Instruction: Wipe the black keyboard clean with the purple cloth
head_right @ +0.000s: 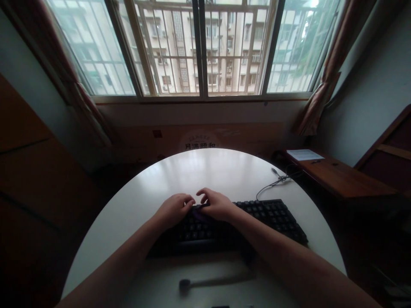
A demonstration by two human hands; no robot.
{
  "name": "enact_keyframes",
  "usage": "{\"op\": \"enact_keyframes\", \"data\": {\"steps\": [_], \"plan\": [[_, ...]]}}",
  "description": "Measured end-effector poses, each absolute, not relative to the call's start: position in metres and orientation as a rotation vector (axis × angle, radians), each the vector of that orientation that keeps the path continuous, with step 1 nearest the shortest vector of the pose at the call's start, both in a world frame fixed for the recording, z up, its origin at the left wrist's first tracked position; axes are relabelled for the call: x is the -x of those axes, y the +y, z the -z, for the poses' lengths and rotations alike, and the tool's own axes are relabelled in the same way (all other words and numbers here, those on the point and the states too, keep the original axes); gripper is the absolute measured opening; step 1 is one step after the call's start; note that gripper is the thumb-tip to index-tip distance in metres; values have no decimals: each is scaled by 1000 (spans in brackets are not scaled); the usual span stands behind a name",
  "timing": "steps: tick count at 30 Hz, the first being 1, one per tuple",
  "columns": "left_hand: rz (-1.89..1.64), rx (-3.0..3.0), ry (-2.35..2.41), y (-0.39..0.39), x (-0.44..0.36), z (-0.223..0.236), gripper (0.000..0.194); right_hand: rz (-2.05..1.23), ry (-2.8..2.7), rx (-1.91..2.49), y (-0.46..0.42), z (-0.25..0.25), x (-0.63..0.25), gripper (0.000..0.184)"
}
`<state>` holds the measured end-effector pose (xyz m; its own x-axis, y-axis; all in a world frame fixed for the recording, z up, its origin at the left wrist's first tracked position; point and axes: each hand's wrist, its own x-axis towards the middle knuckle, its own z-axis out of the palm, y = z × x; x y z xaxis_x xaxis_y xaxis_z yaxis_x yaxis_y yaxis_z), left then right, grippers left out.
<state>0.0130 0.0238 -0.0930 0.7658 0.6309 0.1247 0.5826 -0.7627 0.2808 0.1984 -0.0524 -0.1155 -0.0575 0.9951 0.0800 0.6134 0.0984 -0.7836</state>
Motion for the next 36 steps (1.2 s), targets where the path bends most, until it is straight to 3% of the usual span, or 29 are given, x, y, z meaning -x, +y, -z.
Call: {"op": "enact_keyframes", "data": {"steps": [5, 12, 20, 25, 29, 36], "plan": [[-314, -2725, 961, 24, -13, 93, 28, -909, -1774, 1448, -49, 121, -205, 49], [-309, -2734, 968, 23, -13, 94, 28, -955, -1831, 1436, -49, 117, -210, 74], [-291, -2738, 955, 25, -12, 95, 29, -816, -1851, 1531, -49, 118, -206, 64], [-288, -2756, 957, 26, -12, 96, 29, -1020, -1852, 1368, -51, 113, -212, 71], [-274, -2771, 965, 24, -14, 94, 30, -971, -1850, 1431, -51, 110, -209, 76], [-267, -2774, 967, 25, -14, 94, 32, -686, -1829, 1590, -54, 112, -203, 57]]}}
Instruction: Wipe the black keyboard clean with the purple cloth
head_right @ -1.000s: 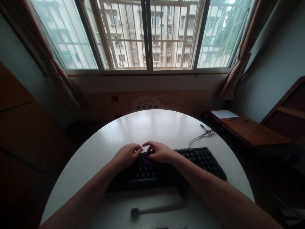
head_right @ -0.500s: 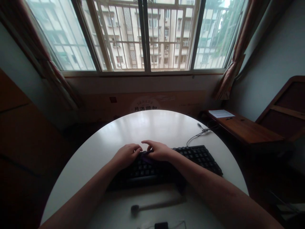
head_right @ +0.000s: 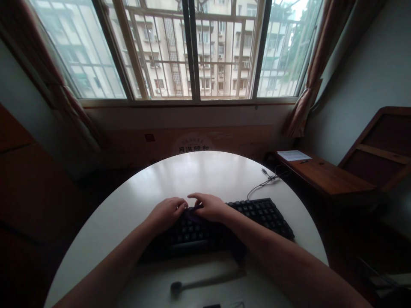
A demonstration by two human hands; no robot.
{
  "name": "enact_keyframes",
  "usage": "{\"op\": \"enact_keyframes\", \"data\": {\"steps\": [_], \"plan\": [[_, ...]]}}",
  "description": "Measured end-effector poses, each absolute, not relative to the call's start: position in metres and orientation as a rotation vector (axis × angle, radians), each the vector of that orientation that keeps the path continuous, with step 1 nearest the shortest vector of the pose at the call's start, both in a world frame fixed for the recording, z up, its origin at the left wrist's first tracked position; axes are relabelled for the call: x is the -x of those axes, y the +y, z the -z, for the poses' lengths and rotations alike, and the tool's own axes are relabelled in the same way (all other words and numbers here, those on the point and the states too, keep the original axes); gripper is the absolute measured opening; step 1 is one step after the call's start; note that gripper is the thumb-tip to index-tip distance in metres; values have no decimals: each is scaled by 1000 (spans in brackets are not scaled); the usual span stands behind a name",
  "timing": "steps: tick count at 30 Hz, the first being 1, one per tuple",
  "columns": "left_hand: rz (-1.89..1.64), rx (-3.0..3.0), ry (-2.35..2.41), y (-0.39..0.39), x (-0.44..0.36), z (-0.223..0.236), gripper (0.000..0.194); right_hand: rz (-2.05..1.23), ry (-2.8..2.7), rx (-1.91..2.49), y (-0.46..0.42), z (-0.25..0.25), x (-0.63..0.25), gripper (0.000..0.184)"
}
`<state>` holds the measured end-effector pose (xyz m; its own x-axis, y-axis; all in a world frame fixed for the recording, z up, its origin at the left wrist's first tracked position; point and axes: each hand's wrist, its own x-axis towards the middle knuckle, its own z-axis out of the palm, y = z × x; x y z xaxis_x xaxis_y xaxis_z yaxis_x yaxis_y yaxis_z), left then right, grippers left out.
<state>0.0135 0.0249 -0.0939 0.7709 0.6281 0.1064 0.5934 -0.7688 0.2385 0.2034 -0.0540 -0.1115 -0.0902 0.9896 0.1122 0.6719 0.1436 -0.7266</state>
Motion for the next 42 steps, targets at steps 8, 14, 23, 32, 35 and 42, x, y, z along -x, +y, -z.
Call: {"op": "enact_keyframes", "data": {"steps": [8, 14, 23, 32, 35, 42], "plan": [[-270, -2727, 954, 24, -13, 93, 33, -678, -1820, 1556, -61, 112, -223, 55], [-290, -2741, 905, 18, -11, 90, 33, -744, -1873, 1587, -63, 108, -223, 60], [-288, -2752, 851, 18, -8, 90, 32, -676, -1887, 1657, -63, 106, -216, 35], [-285, -2739, 836, 16, -9, 86, 32, -803, -1914, 1557, -64, 105, -225, 46], [-269, -2751, 829, 15, -9, 84, 29, -688, -1951, 1615, -65, 102, -222, 44], [-272, -2758, 820, 16, -8, 85, 33, -577, -1966, 1676, -66, 100, -215, 39]]}}
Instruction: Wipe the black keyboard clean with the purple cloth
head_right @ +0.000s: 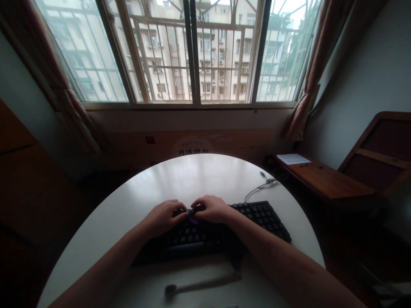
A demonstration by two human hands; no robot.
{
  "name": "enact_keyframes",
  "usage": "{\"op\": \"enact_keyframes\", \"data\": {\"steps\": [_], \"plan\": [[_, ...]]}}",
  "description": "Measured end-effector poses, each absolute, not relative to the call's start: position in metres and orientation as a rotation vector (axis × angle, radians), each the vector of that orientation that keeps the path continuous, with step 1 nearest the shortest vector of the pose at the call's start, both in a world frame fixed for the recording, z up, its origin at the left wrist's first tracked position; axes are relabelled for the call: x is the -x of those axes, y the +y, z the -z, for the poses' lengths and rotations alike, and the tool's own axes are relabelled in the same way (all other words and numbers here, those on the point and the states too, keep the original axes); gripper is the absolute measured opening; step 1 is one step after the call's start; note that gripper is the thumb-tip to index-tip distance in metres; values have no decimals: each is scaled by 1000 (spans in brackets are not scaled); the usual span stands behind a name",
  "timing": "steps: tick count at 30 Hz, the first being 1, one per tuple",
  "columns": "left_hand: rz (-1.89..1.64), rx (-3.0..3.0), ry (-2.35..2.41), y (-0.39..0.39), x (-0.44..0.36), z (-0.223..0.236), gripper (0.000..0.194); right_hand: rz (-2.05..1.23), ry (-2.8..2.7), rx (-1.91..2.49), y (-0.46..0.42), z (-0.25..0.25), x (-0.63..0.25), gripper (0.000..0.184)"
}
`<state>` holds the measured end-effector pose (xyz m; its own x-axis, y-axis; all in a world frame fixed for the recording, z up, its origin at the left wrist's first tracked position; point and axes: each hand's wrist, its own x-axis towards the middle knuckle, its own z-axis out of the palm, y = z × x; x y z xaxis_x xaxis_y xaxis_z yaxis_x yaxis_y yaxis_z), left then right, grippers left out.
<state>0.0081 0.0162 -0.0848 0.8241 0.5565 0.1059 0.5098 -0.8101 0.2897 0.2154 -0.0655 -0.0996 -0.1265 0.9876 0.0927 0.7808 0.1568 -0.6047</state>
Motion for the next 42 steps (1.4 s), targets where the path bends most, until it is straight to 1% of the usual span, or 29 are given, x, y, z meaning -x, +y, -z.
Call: {"op": "enact_keyframes", "data": {"steps": [4, 8, 13, 17, 22, 25, 30, 35, 42], "plan": [[-266, -2761, 823, 17, -8, 85, 32, -642, -1973, 1622, -64, 101, -219, 45], [-252, -2763, 818, 17, -9, 85, 32, -575, -2006, 1653, -64, 102, -219, 48], [-253, -2778, 806, 19, -9, 85, 31, -461, -1989, 1742, -64, 102, -214, 47], [-232, -2794, 795, 16, -8, 83, 29, -478, -1978, 1755, -65, 102, -213, 48], [-197, -2791, 787, 13, -9, 78, 30, -518, -1939, 1762, -67, 101, -215, 60], [-191, -2787, 782, 12, -9, 77, 31, -518, -1951, 1739, -67, 102, -216, 64], [-174, -2800, 756, 12, -8, 76, 31, -510, -1924, 1797, -67, 102, -215, 79], [-184, -2811, 745, 13, -8, 78, 32, -533, -1897, 1854, -66, 100, -213, 78], [-194, -2795, 780, 14, -9, 81, 30, -548, -1942, 1798, -66, 101, -215, 78]]}}
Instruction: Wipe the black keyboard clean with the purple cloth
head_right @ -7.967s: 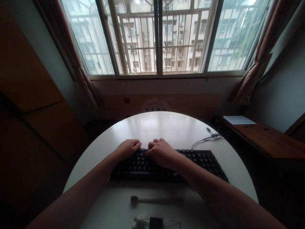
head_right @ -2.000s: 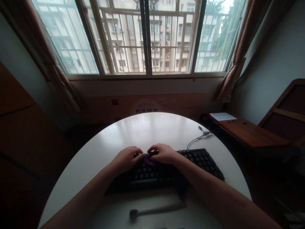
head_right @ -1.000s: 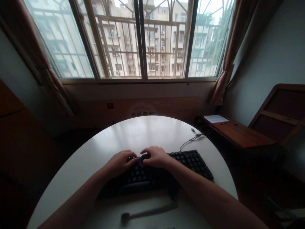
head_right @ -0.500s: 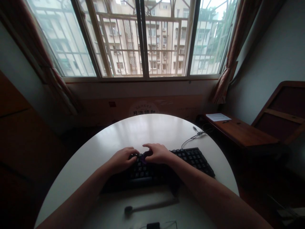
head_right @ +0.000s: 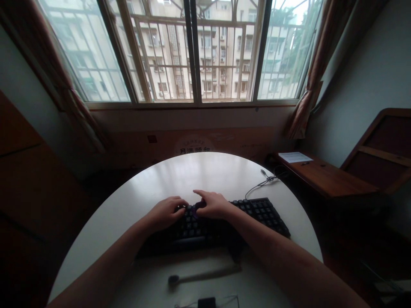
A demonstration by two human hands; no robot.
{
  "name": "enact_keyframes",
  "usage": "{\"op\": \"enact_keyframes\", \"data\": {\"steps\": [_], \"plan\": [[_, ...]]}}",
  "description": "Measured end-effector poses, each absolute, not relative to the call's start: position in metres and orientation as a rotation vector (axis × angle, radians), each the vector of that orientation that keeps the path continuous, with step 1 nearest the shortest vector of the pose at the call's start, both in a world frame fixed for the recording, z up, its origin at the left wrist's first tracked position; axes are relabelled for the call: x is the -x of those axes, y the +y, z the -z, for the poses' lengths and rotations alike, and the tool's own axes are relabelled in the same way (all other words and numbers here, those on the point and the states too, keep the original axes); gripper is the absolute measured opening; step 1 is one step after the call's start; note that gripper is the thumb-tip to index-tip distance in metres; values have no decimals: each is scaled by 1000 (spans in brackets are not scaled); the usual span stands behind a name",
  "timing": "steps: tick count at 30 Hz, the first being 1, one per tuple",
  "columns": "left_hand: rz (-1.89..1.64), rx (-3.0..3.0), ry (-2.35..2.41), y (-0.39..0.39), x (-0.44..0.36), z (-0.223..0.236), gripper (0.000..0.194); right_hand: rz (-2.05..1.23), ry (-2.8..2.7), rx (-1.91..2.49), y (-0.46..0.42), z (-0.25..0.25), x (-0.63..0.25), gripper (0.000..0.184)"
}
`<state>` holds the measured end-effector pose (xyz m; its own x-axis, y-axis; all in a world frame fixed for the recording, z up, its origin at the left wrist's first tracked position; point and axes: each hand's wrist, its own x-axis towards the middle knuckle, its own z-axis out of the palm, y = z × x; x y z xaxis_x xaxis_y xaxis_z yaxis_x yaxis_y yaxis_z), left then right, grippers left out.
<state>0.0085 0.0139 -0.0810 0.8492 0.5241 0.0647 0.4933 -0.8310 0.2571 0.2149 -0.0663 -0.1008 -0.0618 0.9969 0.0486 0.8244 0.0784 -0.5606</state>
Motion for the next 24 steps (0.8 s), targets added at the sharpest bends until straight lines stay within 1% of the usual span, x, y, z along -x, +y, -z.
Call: {"op": "enact_keyframes", "data": {"steps": [12, 18, 24], "plan": [[-217, -2772, 779, 19, -9, 86, 35, -535, -1884, 1858, -65, 103, -213, 75], [-224, -2782, 761, 18, -9, 86, 36, -648, -1939, 1751, -67, 101, -220, 81], [-216, -2781, 772, 19, -10, 87, 36, -517, -1913, 1833, -67, 104, -214, 73]]}}
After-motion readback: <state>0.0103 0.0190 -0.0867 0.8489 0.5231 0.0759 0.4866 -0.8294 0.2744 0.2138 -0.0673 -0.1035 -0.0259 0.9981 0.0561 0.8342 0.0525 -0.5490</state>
